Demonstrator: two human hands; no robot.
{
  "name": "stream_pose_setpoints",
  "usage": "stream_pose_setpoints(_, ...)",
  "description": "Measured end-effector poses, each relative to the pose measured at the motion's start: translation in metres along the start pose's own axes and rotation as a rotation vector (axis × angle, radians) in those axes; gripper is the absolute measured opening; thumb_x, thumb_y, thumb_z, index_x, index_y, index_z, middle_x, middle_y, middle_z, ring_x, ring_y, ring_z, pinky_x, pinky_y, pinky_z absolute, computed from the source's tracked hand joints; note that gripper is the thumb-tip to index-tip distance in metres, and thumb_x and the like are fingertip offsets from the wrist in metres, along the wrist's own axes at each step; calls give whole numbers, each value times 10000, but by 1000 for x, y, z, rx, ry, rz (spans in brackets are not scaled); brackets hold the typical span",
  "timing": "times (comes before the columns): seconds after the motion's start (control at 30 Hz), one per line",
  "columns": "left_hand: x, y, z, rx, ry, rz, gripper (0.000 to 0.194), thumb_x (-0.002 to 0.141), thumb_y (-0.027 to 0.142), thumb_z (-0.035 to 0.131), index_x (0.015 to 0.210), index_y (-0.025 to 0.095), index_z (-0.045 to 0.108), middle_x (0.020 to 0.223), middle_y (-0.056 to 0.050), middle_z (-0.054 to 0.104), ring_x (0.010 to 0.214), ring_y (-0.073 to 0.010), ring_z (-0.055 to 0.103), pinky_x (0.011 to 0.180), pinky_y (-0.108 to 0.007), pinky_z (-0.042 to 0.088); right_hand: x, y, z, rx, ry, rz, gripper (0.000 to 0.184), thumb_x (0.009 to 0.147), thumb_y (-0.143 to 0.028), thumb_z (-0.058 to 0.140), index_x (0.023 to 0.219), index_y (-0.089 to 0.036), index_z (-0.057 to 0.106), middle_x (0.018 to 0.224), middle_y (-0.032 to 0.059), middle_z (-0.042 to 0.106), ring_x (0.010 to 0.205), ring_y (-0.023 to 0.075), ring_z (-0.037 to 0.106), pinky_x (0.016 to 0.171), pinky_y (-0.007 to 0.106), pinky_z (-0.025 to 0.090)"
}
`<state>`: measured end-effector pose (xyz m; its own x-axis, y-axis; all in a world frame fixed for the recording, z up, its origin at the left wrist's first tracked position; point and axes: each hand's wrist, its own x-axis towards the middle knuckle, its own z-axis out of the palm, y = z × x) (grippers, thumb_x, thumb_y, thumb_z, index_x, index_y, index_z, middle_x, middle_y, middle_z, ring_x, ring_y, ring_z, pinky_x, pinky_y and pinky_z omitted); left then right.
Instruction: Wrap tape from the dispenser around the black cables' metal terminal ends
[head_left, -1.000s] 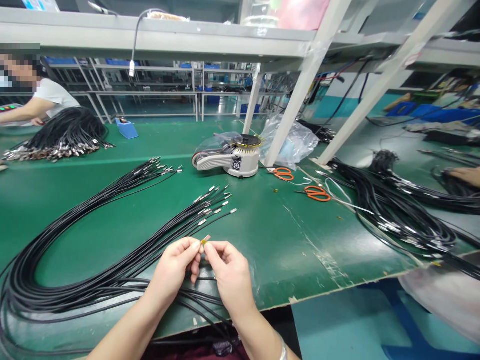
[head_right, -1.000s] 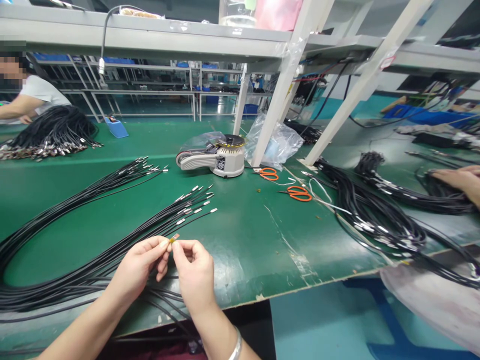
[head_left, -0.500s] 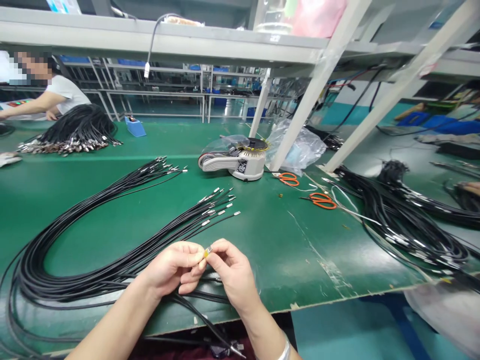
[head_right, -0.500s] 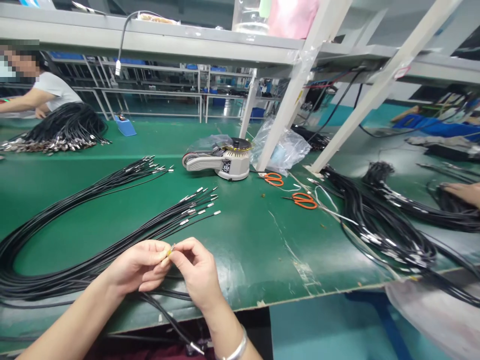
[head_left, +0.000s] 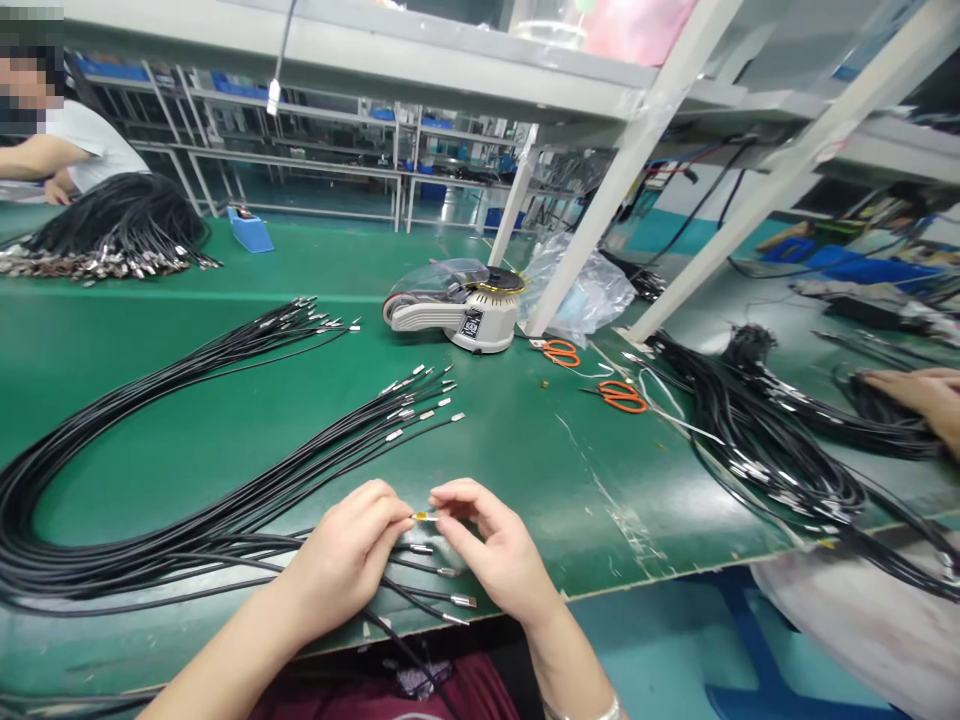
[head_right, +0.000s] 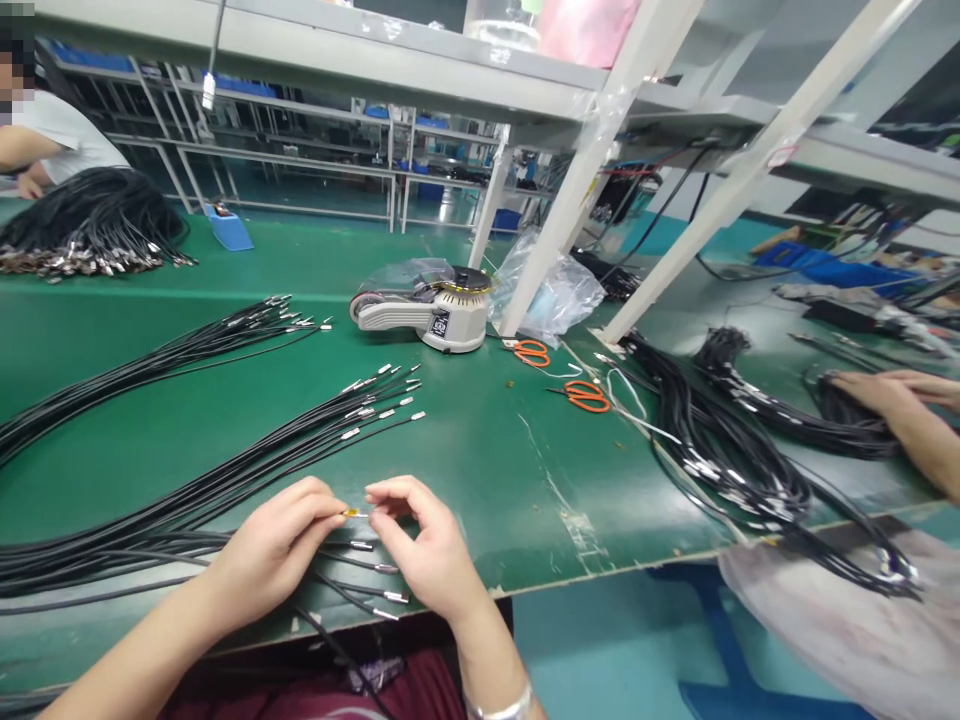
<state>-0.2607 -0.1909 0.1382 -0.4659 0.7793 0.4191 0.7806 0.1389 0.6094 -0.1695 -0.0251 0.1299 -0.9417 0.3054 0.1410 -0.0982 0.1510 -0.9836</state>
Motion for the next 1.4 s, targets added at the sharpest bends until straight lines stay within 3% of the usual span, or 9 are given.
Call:
stream_pose_setpoints(0.2, -4, -5, 6, 133, 62, 82, 184, 911, 151, 390, 959, 178, 566, 836, -53, 590, 777, -141, 539, 688, -254, 466, -1, -6, 2, 110, 9, 103, 150, 837, -253, 552, 912, -197, 670, 827, 34, 681, 783, 177, 641, 760, 302, 514)
stream_pose_setpoints(0.33, -4, -6, 7, 188, 86, 107, 199, 914, 153, 382, 977, 176, 569, 829, -58, 588, 767, -145, 544, 676, -257, 470, -5, -9, 2, 84, -28, 90, 170, 831, -255, 565, 965, -207, 658, 874, 37, 679, 815, 183, 640, 775, 307, 510)
stream_pose_setpoints(0.5, -4, -6, 7, 184, 86, 104, 189, 912, 151, 389, 971, 174, 567, 830, -56, 586, 767, -146, 542, 678, -252, 468, -2, -8, 2, -127, -91, -72, 287, 760, -163, 641, 1037, -236, 635, 927, 29, 634, 812, 172, 609, 762, 299, 504)
stream_pose_setpoints(0.7, -4, -5, 8, 154, 56, 85, 177, 911, 145, 390, 936, 168, 564, 811, -53, 587, 756, -150, 531, 683, -258, 462, 9, -11, 2, -248, -108, -237, 149, 800, -181, 623, 933, -225, 674, 882, 42, 645, 834, 179, 605, 755, 310, 494)
stream_pose_setpoints(1.03, -3, -4, 8, 125, 52, 63, 198, 914, 151, 376, 899, 164, 573, 795, -51, 581, 744, -151, 522, 671, -258, 449, 12, -11, 2, -329, -103, -348, 139, 807, -164, 617, 899, -225, 700, 833, 49, 673, 802, 184, 625, 736, 325, 507)
stream_pose_setpoints(1.3, 0, -2, 4, -67, -63, -121, 201, 920, 179, 381, 861, 169, 573, 751, -11, 562, 720, -121, 532, 669, -232, 414, 16, -1, 0, -505, -74, -635, 143, 807, -141, 619, 900, -223, 690, 768, 32, 698, 721, 165, 607, 679, 320, 463)
stream_pose_setpoints(1.4, 3, 0, -1, -131, -140, -200, 212, 921, 206, 392, 841, 178, 586, 757, -1, 570, 727, -115, 540, 676, -226, 411, 18, -1, 0, -573, -105, -670, 125, 812, -139, 606, 882, -210, 680, 745, 28, 690, 709, 158, 589, 692, 328, 449)
